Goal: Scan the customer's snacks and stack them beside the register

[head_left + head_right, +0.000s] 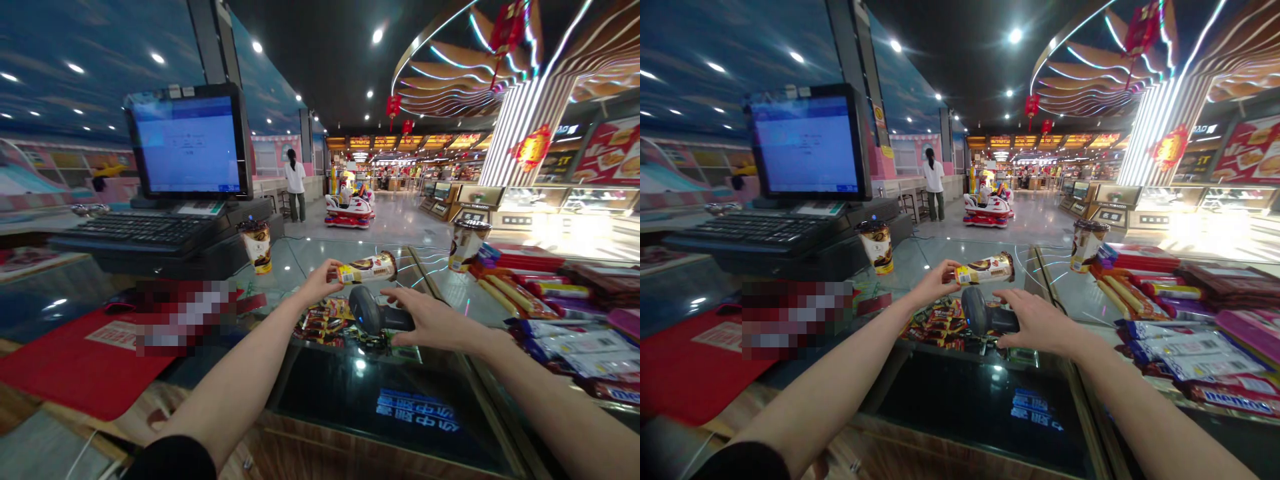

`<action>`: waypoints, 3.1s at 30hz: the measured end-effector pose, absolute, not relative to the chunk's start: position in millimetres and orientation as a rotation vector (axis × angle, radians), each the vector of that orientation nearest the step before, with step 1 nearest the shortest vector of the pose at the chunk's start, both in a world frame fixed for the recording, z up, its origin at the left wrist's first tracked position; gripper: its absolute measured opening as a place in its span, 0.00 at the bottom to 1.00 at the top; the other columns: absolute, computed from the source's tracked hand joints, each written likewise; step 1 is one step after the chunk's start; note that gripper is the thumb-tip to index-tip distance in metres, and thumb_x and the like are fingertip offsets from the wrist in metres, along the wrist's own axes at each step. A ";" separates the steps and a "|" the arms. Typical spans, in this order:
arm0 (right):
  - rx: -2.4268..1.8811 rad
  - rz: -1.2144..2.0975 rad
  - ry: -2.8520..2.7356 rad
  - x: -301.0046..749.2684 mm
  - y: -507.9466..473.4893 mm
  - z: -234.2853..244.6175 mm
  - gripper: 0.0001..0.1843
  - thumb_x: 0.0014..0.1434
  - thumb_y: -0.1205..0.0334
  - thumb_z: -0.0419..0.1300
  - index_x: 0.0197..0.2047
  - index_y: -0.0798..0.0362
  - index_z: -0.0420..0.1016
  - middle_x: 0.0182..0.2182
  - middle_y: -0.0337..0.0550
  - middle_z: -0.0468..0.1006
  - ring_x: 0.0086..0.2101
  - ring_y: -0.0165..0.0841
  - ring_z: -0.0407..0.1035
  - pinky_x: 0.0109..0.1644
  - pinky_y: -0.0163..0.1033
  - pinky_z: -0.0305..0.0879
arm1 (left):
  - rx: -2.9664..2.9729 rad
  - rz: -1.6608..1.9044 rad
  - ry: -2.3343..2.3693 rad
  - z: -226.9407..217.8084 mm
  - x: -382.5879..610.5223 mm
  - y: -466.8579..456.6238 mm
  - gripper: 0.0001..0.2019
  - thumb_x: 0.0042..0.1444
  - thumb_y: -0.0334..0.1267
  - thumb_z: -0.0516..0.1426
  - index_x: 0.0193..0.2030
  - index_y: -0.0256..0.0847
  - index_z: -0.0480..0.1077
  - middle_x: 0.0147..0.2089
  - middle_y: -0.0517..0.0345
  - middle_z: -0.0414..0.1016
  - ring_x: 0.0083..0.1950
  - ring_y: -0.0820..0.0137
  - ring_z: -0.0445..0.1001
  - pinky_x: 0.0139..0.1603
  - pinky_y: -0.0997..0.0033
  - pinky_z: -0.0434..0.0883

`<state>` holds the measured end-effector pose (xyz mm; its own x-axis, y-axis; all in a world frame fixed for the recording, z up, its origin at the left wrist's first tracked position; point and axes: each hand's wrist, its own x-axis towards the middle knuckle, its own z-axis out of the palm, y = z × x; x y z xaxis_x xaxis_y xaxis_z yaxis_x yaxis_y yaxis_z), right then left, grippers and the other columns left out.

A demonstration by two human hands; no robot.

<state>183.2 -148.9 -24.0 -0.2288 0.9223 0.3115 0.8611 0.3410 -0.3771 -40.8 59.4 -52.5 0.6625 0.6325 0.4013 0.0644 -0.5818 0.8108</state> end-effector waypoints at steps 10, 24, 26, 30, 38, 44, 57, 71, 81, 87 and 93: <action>-1.520 0.080 -2.157 169.8 -151.0 -28.8 0.33 0.54 0.57 0.60 0.64 0.47 0.62 0.52 0.50 0.74 0.50 0.46 0.70 0.54 0.51 0.65 | 2.171 0.977 0.579 -44.4 -43.0 56.4 0.25 0.48 0.33 0.62 0.54 0.42 0.65 0.52 0.49 0.74 0.44 0.68 0.77 0.46 0.64 0.73; -1.723 -0.521 -2.269 167.3 -148.2 -11.4 0.27 0.55 0.63 0.58 0.59 0.49 0.61 0.44 0.47 0.74 0.38 0.41 0.73 0.37 0.42 0.67 | 2.315 1.081 0.587 -29.0 -41.8 48.0 0.26 0.51 0.34 0.61 0.59 0.44 0.67 0.56 0.50 0.73 0.48 0.66 0.74 0.46 0.65 0.74; -1.730 -0.581 -2.313 169.1 -148.1 -9.5 0.25 0.55 0.64 0.58 0.57 0.49 0.62 0.42 0.46 0.73 0.37 0.40 0.73 0.36 0.41 0.66 | 2.326 1.076 0.595 -29.1 -42.0 48.9 0.27 0.51 0.34 0.61 0.60 0.44 0.66 0.57 0.50 0.73 0.47 0.66 0.74 0.46 0.65 0.74; -1.712 -0.564 -2.329 170.2 -146.8 -10.1 0.22 0.56 0.65 0.59 0.54 0.49 0.63 0.41 0.45 0.74 0.38 0.40 0.73 0.35 0.41 0.66 | 2.336 1.073 0.603 -29.1 -42.8 49.7 0.27 0.51 0.33 0.61 0.60 0.45 0.66 0.57 0.50 0.72 0.48 0.66 0.74 0.46 0.65 0.74; -1.690 -0.455 -2.313 167.1 -144.5 -15.6 0.18 0.57 0.65 0.59 0.50 0.50 0.61 0.43 0.46 0.76 0.40 0.41 0.74 0.37 0.42 0.66 | 2.315 1.063 0.613 -28.2 -42.5 47.7 0.28 0.51 0.33 0.60 0.60 0.43 0.66 0.56 0.50 0.73 0.49 0.65 0.74 0.48 0.64 0.73; -1.699 -0.422 -2.308 167.7 -142.7 -17.6 0.17 0.57 0.65 0.58 0.50 0.50 0.61 0.45 0.46 0.76 0.41 0.41 0.75 0.38 0.42 0.67 | 2.286 1.058 0.623 -27.0 -41.7 45.0 0.28 0.50 0.30 0.59 0.60 0.42 0.67 0.54 0.50 0.74 0.50 0.65 0.74 0.50 0.65 0.72; -1.675 -0.416 -2.296 169.6 -143.6 -18.0 0.21 0.57 0.64 0.58 0.53 0.50 0.60 0.46 0.47 0.76 0.43 0.43 0.75 0.39 0.43 0.69 | 2.292 1.068 0.570 -27.5 -43.1 46.4 0.26 0.50 0.32 0.61 0.58 0.44 0.67 0.54 0.51 0.74 0.48 0.67 0.74 0.46 0.66 0.73; -1.649 -0.191 -2.333 170.9 -146.2 -20.4 0.22 0.59 0.52 0.59 0.54 0.49 0.62 0.48 0.48 0.75 0.45 0.43 0.73 0.44 0.46 0.69 | 2.292 1.016 0.619 -29.6 -44.0 49.3 0.27 0.50 0.31 0.60 0.59 0.43 0.66 0.55 0.51 0.74 0.50 0.65 0.74 0.49 0.64 0.73; -1.635 -0.043 -2.324 169.8 -147.4 -19.9 0.21 0.59 0.51 0.57 0.52 0.51 0.63 0.46 0.49 0.74 0.45 0.43 0.71 0.49 0.49 0.67 | 2.258 1.017 0.590 -33.4 -44.6 54.6 0.27 0.49 0.30 0.60 0.58 0.42 0.66 0.54 0.50 0.73 0.50 0.64 0.74 0.50 0.62 0.72; -1.633 -0.021 -2.303 172.8 -147.4 -19.5 0.24 0.56 0.49 0.61 0.52 0.53 0.66 0.46 0.51 0.74 0.46 0.44 0.70 0.50 0.51 0.66 | 2.262 1.010 0.600 -34.7 -45.5 55.8 0.26 0.49 0.30 0.60 0.57 0.41 0.66 0.54 0.50 0.73 0.51 0.64 0.74 0.51 0.61 0.72; -1.586 0.185 -2.187 189.8 -147.3 -11.7 0.28 0.58 0.43 0.58 0.55 0.51 0.67 0.47 0.50 0.74 0.45 0.41 0.70 0.49 0.48 0.67 | 2.246 1.016 0.567 -36.1 -45.6 57.1 0.25 0.49 0.30 0.61 0.56 0.41 0.66 0.52 0.50 0.74 0.50 0.65 0.74 0.52 0.59 0.72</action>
